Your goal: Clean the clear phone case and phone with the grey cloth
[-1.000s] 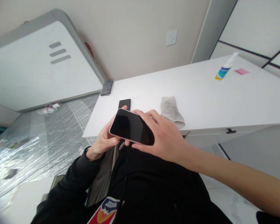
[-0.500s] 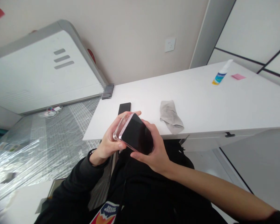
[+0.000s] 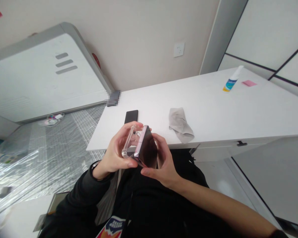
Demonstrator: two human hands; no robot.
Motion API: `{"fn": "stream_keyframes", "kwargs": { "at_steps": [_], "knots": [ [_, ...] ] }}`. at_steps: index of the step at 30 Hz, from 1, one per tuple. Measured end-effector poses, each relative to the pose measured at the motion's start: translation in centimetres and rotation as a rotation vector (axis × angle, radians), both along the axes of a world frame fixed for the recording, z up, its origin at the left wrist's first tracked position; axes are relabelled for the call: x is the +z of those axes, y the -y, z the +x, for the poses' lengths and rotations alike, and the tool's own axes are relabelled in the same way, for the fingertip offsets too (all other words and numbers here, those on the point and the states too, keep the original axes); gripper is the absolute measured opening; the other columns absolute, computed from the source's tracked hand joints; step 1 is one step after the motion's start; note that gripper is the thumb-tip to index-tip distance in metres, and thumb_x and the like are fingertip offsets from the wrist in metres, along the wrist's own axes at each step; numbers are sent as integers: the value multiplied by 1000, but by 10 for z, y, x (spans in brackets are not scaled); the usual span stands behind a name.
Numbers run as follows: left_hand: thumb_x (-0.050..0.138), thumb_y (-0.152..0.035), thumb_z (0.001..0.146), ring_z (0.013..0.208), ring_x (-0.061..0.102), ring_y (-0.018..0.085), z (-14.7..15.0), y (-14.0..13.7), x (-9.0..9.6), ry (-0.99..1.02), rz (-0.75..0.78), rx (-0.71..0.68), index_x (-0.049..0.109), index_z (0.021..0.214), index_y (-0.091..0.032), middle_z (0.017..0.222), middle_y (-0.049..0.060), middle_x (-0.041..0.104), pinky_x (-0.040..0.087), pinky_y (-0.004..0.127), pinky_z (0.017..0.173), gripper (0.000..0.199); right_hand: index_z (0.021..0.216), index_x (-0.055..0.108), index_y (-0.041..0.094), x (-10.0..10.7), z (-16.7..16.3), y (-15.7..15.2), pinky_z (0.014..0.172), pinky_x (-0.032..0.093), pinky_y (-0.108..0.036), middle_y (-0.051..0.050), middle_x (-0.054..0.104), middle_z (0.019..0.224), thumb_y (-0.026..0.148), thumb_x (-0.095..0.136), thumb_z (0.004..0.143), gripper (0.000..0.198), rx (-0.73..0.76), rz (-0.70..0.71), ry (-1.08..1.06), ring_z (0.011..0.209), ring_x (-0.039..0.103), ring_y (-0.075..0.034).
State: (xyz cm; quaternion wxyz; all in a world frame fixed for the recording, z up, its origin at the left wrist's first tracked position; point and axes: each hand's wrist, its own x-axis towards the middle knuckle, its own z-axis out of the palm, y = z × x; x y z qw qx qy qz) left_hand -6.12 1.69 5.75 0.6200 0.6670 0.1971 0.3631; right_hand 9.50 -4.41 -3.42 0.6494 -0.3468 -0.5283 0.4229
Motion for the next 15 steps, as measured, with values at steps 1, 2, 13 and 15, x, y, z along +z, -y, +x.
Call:
{"fn": "stream_keyframes", "kwargs": {
  "at_steps": [1,2,13,15],
  "knots": [
    [96,-38,67,108,73,26,1,0,0,8,21,-5,58,137,-26,140,12,67,60,35,91,81,146,38,36,0,0,1,105,54,-61,-15,58,143,80,74,74,92,-5,22,15,132,61,-40],
    [96,-39,68,112,72,27,1,0,1,17,41,-15,58,138,-26,139,11,67,59,35,93,80,148,36,37,1,1,1,103,55,-60,-15,59,143,80,69,78,89,-10,50,37,131,61,-40],
    [80,-73,71,119,66,30,-8,-8,-12,201,21,146,56,144,-23,132,13,66,51,43,108,92,160,29,29,13,42,-33,91,57,-52,-13,59,115,68,19,100,72,-432,252,197,97,65,-31],
    [75,-79,71,108,69,27,-8,-4,-19,245,-123,158,57,145,-25,133,11,60,58,40,97,94,158,36,32,18,65,-49,81,58,-44,-11,62,119,64,28,103,64,-409,202,272,90,66,-26]
  ]
}}
